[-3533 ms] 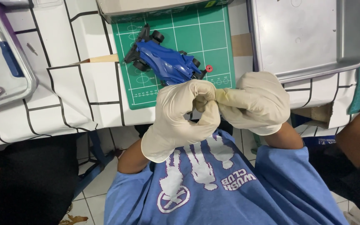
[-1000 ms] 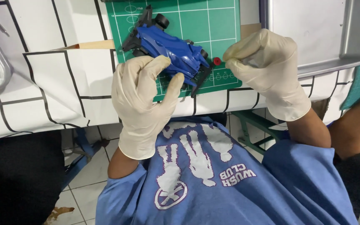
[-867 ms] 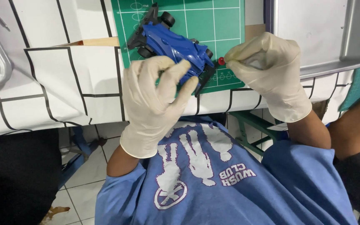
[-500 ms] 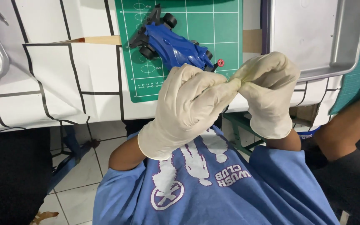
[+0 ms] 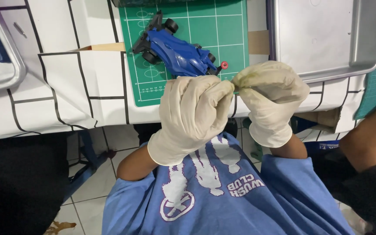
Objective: Assembling a Mini 4WD toy car by attaching wheels, the body shell, and tightening screws with a screwdriver.
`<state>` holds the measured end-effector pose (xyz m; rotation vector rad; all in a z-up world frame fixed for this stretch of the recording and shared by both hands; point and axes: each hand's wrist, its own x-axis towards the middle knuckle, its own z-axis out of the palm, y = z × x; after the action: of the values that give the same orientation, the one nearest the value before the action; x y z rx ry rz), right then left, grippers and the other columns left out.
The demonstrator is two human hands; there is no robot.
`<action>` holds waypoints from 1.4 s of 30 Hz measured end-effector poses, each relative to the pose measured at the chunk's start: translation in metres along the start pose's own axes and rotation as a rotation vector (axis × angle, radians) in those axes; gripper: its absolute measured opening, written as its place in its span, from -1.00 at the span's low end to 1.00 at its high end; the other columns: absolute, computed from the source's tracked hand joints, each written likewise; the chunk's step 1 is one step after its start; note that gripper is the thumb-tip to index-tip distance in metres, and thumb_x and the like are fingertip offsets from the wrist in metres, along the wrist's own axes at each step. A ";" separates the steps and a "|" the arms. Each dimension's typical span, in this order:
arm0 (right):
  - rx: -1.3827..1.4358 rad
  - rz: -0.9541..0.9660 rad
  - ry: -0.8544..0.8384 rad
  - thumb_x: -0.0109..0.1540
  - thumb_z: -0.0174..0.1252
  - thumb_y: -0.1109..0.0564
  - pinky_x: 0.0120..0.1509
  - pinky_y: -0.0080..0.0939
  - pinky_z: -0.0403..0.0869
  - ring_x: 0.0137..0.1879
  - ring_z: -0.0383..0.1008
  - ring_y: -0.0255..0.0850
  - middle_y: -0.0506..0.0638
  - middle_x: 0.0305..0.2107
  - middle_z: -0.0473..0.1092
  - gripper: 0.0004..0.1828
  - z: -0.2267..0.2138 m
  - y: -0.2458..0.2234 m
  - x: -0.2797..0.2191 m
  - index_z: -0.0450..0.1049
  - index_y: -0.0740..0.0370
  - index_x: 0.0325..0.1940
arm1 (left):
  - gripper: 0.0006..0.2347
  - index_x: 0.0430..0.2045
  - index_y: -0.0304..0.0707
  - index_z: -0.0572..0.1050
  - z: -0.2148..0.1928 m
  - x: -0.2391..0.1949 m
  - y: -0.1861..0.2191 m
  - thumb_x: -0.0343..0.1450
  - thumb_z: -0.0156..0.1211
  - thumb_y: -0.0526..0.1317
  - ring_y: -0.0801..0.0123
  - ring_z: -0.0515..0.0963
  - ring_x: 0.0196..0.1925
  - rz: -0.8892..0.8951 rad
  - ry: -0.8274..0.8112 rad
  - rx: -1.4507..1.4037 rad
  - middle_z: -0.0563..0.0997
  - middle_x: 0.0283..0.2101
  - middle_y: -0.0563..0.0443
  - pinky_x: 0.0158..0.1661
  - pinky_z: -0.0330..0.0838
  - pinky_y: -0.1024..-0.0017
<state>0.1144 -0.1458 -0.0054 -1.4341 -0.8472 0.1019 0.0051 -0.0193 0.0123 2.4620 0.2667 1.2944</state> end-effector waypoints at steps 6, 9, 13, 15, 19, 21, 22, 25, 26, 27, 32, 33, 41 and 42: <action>0.112 -0.009 -0.222 0.23 0.32 0.39 0.03 -0.24 0.67 -0.12 0.63 -0.04 0.27 -0.23 0.52 -0.81 -0.016 -0.007 0.008 0.47 0.47 -0.12 | -0.91 -0.34 -0.17 0.49 -0.003 -0.001 0.004 0.54 0.06 -0.32 0.27 0.52 -0.35 0.005 -0.053 0.022 0.59 -0.27 0.06 -0.33 0.39 0.36; 0.014 0.118 -0.275 0.24 0.33 0.23 -0.11 -0.22 0.60 -0.25 0.58 -0.09 0.22 -0.34 0.51 -0.85 -0.019 -0.017 0.009 0.54 0.40 -0.25 | -0.84 -0.37 -0.14 0.49 -0.003 -0.002 0.007 0.47 -0.02 -0.44 0.28 0.47 -0.38 0.017 -0.069 0.041 0.59 -0.27 0.12 -0.36 0.34 0.36; 0.011 0.204 -0.319 0.25 0.32 0.27 -0.10 -0.24 0.55 -0.24 0.54 -0.12 0.20 -0.34 0.50 -0.90 -0.022 -0.024 0.013 0.54 0.38 -0.26 | -0.88 -0.38 -0.17 0.47 -0.002 -0.002 0.008 0.48 0.03 -0.43 0.30 0.40 -0.43 0.097 -0.087 0.125 0.61 -0.28 0.11 -0.41 0.28 0.38; -0.030 0.224 -0.336 0.26 0.32 0.27 -0.09 -0.27 0.54 -0.24 0.53 -0.15 0.17 -0.35 0.51 -0.91 -0.022 -0.026 0.015 0.54 0.35 -0.28 | -0.86 -0.43 -0.20 0.42 0.000 -0.002 0.008 0.43 0.02 -0.50 0.30 0.37 -0.45 0.107 -0.101 0.126 0.60 -0.27 0.09 -0.44 0.25 0.36; -0.009 0.224 -0.401 0.27 0.25 0.40 -0.13 -0.28 0.51 -0.25 0.50 -0.17 0.12 -0.38 0.48 -0.90 -0.024 -0.023 0.022 0.49 0.34 -0.32 | -0.88 -0.43 -0.22 0.40 -0.001 -0.004 0.006 0.49 0.14 -0.44 0.25 0.42 -0.45 0.122 -0.115 0.081 0.62 -0.28 0.02 -0.45 0.25 0.32; 0.008 0.228 -0.437 0.27 0.24 0.38 -0.13 -0.27 0.49 -0.25 0.49 -0.16 0.13 -0.37 0.48 -0.92 -0.027 -0.017 0.026 0.49 0.36 -0.31 | -0.93 -0.32 -0.22 0.50 -0.004 -0.005 0.003 0.52 0.13 -0.41 0.22 0.45 -0.42 0.098 -0.153 0.039 0.63 -0.23 0.03 -0.43 0.28 0.30; -0.003 0.196 -0.448 0.28 0.24 0.39 -0.12 -0.27 0.49 -0.25 0.48 -0.17 0.12 -0.37 0.48 -0.90 -0.028 -0.013 0.028 0.48 0.35 -0.32 | -0.95 -0.19 -0.23 0.52 -0.006 -0.005 0.001 0.55 0.12 -0.35 0.23 0.50 -0.38 0.086 -0.166 0.031 0.63 -0.21 0.02 -0.38 0.34 0.33; -0.035 0.162 -0.466 0.29 0.24 0.41 -0.14 -0.28 0.48 -0.27 0.46 -0.18 0.11 -0.38 0.48 -0.86 -0.031 -0.013 0.037 0.46 0.34 -0.34 | -0.83 -0.06 -0.24 0.57 -0.012 -0.004 -0.008 0.61 0.01 -0.24 0.23 0.51 -0.35 0.030 -0.198 0.023 0.60 -0.22 0.00 -0.33 0.41 0.33; -0.050 0.153 -0.465 0.29 0.24 0.42 -0.15 -0.28 0.46 -0.29 0.45 -0.18 0.12 -0.39 0.47 -0.84 -0.032 -0.015 0.041 0.45 0.35 -0.35 | -0.76 -0.05 -0.25 0.58 -0.014 -0.003 -0.013 0.64 -0.09 -0.19 0.21 0.47 -0.35 -0.003 -0.220 0.029 0.57 -0.24 -0.01 -0.33 0.40 0.31; -0.055 0.158 -0.472 0.29 0.24 0.42 -0.15 -0.28 0.46 -0.29 0.45 -0.18 0.12 -0.39 0.47 -0.84 -0.032 -0.020 0.046 0.45 0.35 -0.35 | -0.76 -0.05 -0.25 0.58 -0.013 -0.005 -0.019 0.64 -0.09 -0.19 0.21 0.47 -0.35 -0.011 -0.218 0.025 0.57 -0.24 -0.01 -0.33 0.40 0.31; -0.420 0.034 -0.741 0.38 0.30 0.48 -0.25 -0.37 0.33 -0.34 0.36 -0.29 -0.01 -0.38 0.47 -0.78 -0.046 -0.010 0.072 0.52 0.26 -0.24 | -0.67 -0.04 -0.27 0.57 -0.009 -0.022 -0.048 0.61 -0.02 -0.01 0.10 0.49 -0.16 -0.108 -0.159 0.134 0.59 -0.09 -0.06 -0.11 0.41 0.23; -0.423 0.040 -0.748 0.38 0.30 0.48 -0.25 -0.37 0.33 -0.34 0.36 -0.29 -0.01 -0.38 0.47 -0.78 -0.048 -0.005 0.074 0.52 0.26 -0.24 | -0.67 -0.04 -0.27 0.57 -0.007 -0.024 -0.051 0.61 -0.02 -0.01 0.10 0.49 -0.16 -0.116 -0.159 0.131 0.59 -0.09 -0.06 -0.11 0.41 0.23; -0.575 -0.032 -0.906 0.38 0.27 0.46 -0.20 -0.25 0.35 -0.30 0.38 -0.19 -0.01 -0.39 0.44 -0.82 -0.042 0.018 0.084 0.58 0.26 -0.20 | -0.35 0.26 -0.21 0.45 -0.001 -0.024 -0.062 0.60 -0.11 0.40 -0.21 0.24 0.42 0.043 -0.433 0.059 0.38 0.34 -0.33 0.27 -0.02 -0.56; -0.574 -0.030 -0.913 0.38 0.27 0.46 -0.20 -0.25 0.35 -0.30 0.38 -0.19 -0.01 -0.39 0.44 -0.82 -0.044 0.022 0.083 0.58 0.26 -0.20 | -0.35 0.26 -0.21 0.45 -0.004 -0.015 -0.060 0.60 -0.11 0.40 -0.21 0.24 0.42 0.037 -0.432 0.059 0.38 0.34 -0.33 0.27 -0.02 -0.56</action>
<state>0.2078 -0.1332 0.0166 -1.9292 -1.7419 0.5560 -0.0072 0.0323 -0.0199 2.7261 0.1497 0.7444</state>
